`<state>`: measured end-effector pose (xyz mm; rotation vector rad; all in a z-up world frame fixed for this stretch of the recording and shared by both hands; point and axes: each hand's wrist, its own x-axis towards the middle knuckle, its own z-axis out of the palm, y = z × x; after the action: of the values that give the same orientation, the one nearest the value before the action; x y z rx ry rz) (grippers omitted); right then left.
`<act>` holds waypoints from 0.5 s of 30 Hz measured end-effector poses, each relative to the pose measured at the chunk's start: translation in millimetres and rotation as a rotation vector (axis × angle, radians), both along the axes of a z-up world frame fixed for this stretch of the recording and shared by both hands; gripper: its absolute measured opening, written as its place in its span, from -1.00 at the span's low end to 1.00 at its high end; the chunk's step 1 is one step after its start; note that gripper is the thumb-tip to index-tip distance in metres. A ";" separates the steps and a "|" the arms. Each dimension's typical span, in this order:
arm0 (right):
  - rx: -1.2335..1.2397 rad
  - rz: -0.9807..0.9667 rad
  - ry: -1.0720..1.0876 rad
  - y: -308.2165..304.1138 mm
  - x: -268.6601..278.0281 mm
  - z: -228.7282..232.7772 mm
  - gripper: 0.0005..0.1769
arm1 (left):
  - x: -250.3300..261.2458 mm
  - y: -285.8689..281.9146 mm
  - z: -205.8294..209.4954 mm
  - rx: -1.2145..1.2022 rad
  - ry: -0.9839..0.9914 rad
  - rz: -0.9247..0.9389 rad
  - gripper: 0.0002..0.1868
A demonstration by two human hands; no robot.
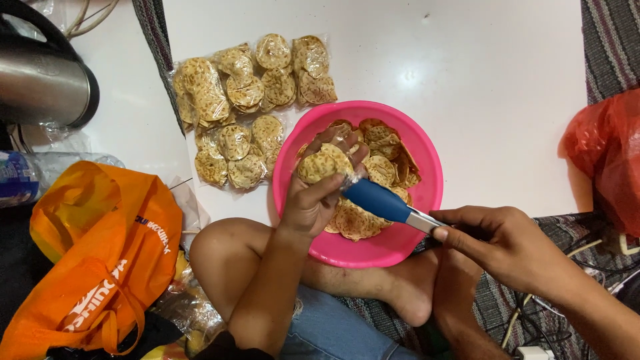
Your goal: Packing thin, round chips from a pink bowl into small plastic bags using blue-handled tongs.
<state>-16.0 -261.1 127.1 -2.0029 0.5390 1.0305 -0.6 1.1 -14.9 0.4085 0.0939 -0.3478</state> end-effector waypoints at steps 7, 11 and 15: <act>0.020 0.020 -0.029 -4.9 -7.7 -11.0 -0.64 | -1.1 -3.7 11.6 0.167 0.070 0.106 -0.27; -0.164 0.157 -0.057 3.6 -1.4 3.7 -0.68 | -2.3 -3.2 13.5 0.105 0.087 0.077 -0.29; -0.354 0.325 0.092 14.7 18.4 30.6 -0.68 | -5.1 -8.7 7.6 0.084 0.097 -0.020 -0.22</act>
<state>2.3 -246.5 157.8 -2.4218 0.4786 1.2997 -5.7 -7.6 -7.3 0.4758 0.2001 -0.3841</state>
